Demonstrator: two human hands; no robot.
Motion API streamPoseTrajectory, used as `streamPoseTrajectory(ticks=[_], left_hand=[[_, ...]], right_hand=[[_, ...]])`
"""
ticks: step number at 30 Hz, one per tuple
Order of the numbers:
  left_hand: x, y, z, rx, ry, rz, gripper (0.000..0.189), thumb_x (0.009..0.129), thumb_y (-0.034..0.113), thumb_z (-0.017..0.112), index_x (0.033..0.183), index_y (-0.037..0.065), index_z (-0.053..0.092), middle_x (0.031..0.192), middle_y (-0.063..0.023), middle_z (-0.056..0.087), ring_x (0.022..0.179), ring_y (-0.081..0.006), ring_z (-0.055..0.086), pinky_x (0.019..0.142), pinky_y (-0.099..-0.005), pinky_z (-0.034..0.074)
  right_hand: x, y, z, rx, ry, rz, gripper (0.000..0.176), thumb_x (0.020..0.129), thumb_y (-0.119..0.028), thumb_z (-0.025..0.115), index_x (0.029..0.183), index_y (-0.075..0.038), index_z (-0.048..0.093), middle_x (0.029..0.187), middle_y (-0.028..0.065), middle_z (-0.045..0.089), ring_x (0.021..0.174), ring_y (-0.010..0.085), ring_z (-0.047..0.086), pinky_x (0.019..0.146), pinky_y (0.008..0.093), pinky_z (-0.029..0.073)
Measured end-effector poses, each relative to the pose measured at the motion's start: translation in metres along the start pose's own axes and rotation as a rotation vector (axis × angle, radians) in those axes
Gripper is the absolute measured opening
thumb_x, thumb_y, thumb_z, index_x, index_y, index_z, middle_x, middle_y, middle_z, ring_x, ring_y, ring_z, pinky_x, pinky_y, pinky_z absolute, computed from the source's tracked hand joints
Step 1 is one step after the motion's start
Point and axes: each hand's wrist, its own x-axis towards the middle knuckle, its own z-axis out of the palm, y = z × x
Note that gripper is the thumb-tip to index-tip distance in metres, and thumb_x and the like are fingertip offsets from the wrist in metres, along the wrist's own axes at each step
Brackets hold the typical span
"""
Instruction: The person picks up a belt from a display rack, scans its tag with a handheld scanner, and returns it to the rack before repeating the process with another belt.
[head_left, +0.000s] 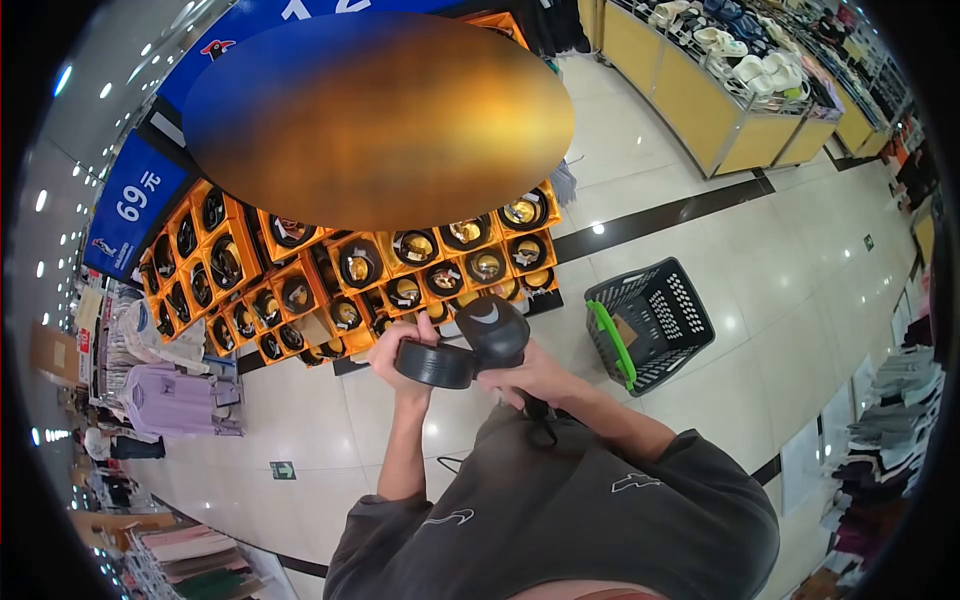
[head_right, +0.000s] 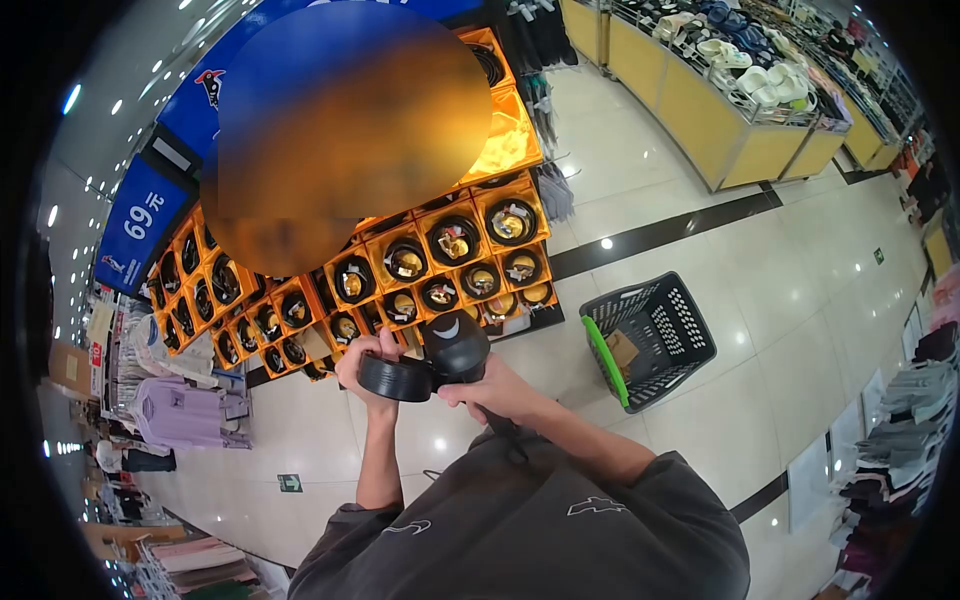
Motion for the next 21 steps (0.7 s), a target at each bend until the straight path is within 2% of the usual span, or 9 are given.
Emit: streamPoseTrajectory(ticks=[1, 2, 7, 9, 11, 12, 15, 19, 21], left_hand=[[0.004, -0.001, -0.001, 0.042, -0.003, 0.053, 0.030, 0.080, -0.004, 0.071, 0.061, 0.004, 0.048, 0.050, -0.0037, 0.052, 0.045, -0.0088, 0.053, 0.045, -0.0211, 0.038], [0.006, -0.002, -0.003, 0.021, 0.021, 0.005, 0.030, 0.079, -0.004, 0.071, 0.061, 0.003, 0.049, 0.050, -0.0037, 0.052, 0.045, -0.0087, 0.053, 0.045, -0.0210, 0.038], [0.011, 0.007, -0.008, -0.127, 0.095, -0.191, 0.028, 0.079, -0.003, 0.072, 0.061, 0.003, 0.051, 0.050, -0.0030, 0.053, 0.045, -0.0078, 0.050, 0.045, -0.0212, 0.038], [0.013, 0.016, -0.012, 0.183, -0.098, 0.173, 0.027, 0.076, -0.003, 0.072, 0.061, 0.003, 0.051, 0.052, -0.0062, 0.053, 0.044, -0.0160, 0.052, 0.042, -0.0284, 0.038], [0.011, 0.019, -0.011, 0.258, -0.274, 0.369, 0.024, 0.073, -0.004, 0.072, 0.062, 0.005, 0.052, 0.054, -0.0077, 0.049, 0.046, -0.0225, 0.050, 0.043, -0.0345, 0.036], [0.007, 0.019, -0.011, 0.335, -0.368, 0.362, 0.024, 0.073, 0.001, 0.072, 0.062, 0.006, 0.052, 0.056, -0.0073, 0.048, 0.050, -0.0243, 0.049, 0.046, -0.0373, 0.036], [0.012, 0.030, -0.012, 0.451, -0.534, 0.442, 0.027, 0.076, 0.008, 0.072, 0.062, 0.007, 0.050, 0.057, -0.0066, 0.048, 0.052, -0.0237, 0.050, 0.047, -0.0364, 0.036], [0.017, 0.058, -0.008, 0.395, -0.531, 0.336, 0.013, 0.075, 0.008, 0.073, 0.076, 0.006, 0.060, 0.067, -0.0066, 0.054, 0.062, -0.0207, 0.055, 0.053, -0.0312, 0.041], [-0.003, 0.053, 0.003, 0.095, -0.281, 0.009, 0.011, 0.079, 0.003, 0.068, 0.085, 0.004, 0.059, 0.073, -0.0063, 0.055, 0.066, -0.0172, 0.056, 0.059, -0.0291, 0.043]], right_hand=[[0.003, 0.001, 0.000, -0.003, 0.004, -0.002, 0.025, 0.083, -0.009, 0.070, 0.103, -0.002, 0.057, 0.074, 0.0055, 0.062, 0.042, 0.0087, 0.050, 0.038, 0.0235, 0.037], [0.004, 0.003, 0.001, -0.014, 0.024, -0.030, 0.020, 0.082, -0.012, 0.070, 0.095, -0.001, 0.060, 0.071, 0.0043, 0.059, 0.042, 0.0078, 0.049, 0.036, 0.0229, 0.036], [0.004, 0.001, 0.002, -0.022, 0.009, -0.059, 0.022, 0.082, -0.015, 0.071, 0.095, -0.002, 0.059, 0.071, 0.0043, 0.060, 0.042, 0.0076, 0.050, 0.037, 0.0231, 0.037], [0.001, 0.000, -0.003, -0.021, 0.011, -0.038, 0.027, 0.082, -0.018, 0.072, 0.098, -0.002, 0.058, 0.071, 0.0044, 0.060, 0.042, 0.0076, 0.050, 0.038, 0.0228, 0.038], [-0.002, -0.004, -0.009, -0.002, 0.021, 0.022, 0.033, 0.081, -0.021, 0.073, 0.103, -0.002, 0.057, 0.071, 0.0045, 0.061, 0.043, 0.0075, 0.051, 0.038, 0.0222, 0.039], [-0.002, 0.000, -0.011, 0.001, 0.005, -0.006, 0.042, 0.080, -0.026, 0.074, 0.109, -0.002, 0.056, 0.073, 0.0042, 0.060, 0.044, 0.0075, 0.052, 0.039, 0.0217, 0.041], [-0.003, 0.000, -0.007, 0.059, 0.069, 0.067, 0.044, 0.080, -0.027, 0.075, 0.111, -0.002, 0.056, 0.075, 0.0037, 0.059, 0.044, 0.0075, 0.052, 0.039, 0.0219, 0.041], [-0.005, -0.016, -0.005, 0.090, 0.062, 0.003, 0.046, 0.079, -0.028, 0.076, 0.111, -0.001, 0.056, 0.076, 0.0034, 0.058, 0.045, 0.0078, 0.051, 0.041, 0.0217, 0.041], [-0.004, -0.008, -0.013, 0.046, 0.082, 0.007, 0.046, 0.079, -0.028, 0.076, 0.111, -0.001, 0.057, 0.075, 0.0028, 0.058, 0.046, 0.0078, 0.051, 0.042, 0.0218, 0.042]])
